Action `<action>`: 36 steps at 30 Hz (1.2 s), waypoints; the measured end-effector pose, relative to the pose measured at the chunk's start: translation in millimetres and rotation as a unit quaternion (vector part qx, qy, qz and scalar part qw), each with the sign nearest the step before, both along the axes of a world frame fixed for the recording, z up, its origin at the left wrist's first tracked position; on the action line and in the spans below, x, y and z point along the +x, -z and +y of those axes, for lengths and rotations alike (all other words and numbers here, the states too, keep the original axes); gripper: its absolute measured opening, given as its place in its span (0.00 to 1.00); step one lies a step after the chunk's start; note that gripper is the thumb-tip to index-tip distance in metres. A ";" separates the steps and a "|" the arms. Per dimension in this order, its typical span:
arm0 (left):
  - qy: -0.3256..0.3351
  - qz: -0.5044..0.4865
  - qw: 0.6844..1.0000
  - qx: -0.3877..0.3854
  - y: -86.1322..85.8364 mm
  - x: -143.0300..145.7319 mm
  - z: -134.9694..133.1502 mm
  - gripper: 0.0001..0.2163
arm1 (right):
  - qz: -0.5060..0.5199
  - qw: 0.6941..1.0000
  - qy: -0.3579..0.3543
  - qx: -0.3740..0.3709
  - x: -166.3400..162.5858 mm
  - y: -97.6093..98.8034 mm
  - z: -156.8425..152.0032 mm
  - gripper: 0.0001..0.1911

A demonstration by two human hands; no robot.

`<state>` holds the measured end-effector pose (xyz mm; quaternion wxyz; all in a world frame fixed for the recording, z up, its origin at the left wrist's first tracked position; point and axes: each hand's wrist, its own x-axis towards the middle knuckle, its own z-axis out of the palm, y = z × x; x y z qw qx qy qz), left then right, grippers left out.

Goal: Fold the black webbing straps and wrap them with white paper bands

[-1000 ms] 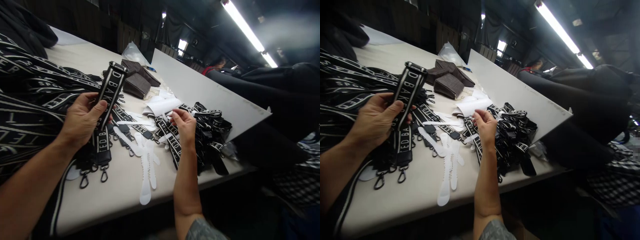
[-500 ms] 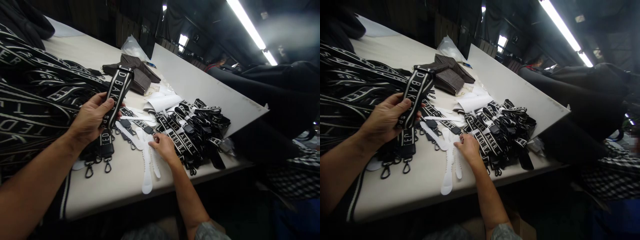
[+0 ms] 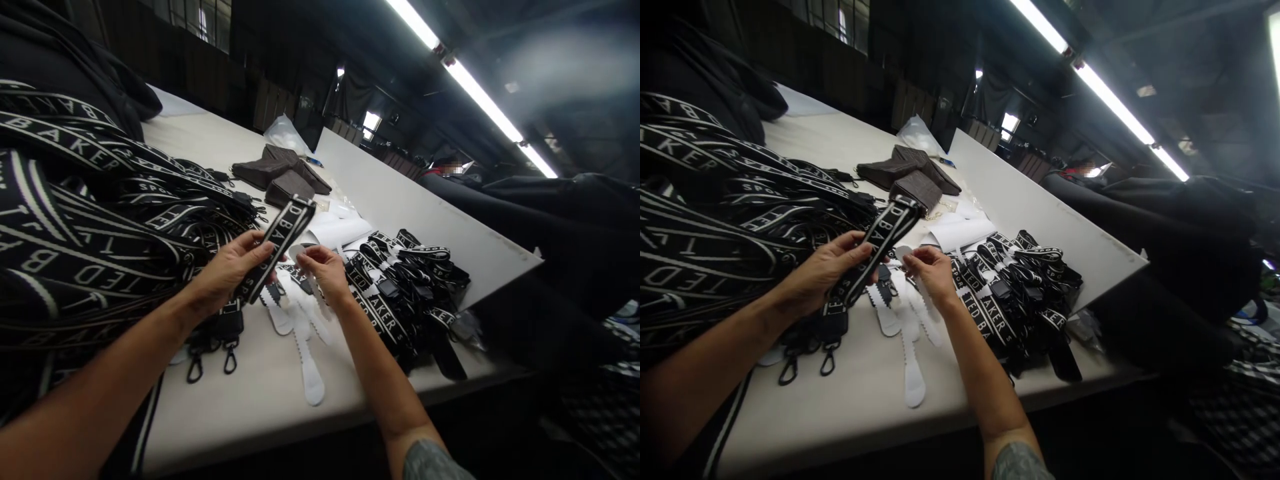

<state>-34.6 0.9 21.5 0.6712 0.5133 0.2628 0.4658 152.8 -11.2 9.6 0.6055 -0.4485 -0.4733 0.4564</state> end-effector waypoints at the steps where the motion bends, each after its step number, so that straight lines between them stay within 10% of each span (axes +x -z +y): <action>1: 0.020 0.017 1.000 0.001 2.3 1.4 -0.7 0.19 | 0.023 1.000 0.002 0.012 -6.7 -0.4 6.9 0.18; 7: 0.022 0.077 0.996 -0.045 15.1 13.0 -4.1 0.35 | 0.125 0.992 -0.016 -0.032 -24.8 17.8 12.8 0.19; 14: 0.044 0.089 0.994 -0.052 18.8 14.8 -8.2 0.24 | 0.148 0.988 0.031 0.021 -18.1 14.6 -3.7 0.25; 20: -0.017 0.080 0.996 -0.031 16.2 12.7 -6.3 0.20 | 0.125 0.971 -0.170 -0.111 -6.9 11.5 -3.6 0.23; 27: 0.021 0.110 0.993 -0.022 16.3 11.7 -8.1 0.16 | -0.012 0.993 -0.119 0.006 -5.6 10.5 -3.5 0.06; 36: -0.051 0.199 0.978 -0.021 12.2 8.9 -5.4 0.21 | 0.018 0.987 -0.150 -0.059 -6.6 19.8 0.3 0.05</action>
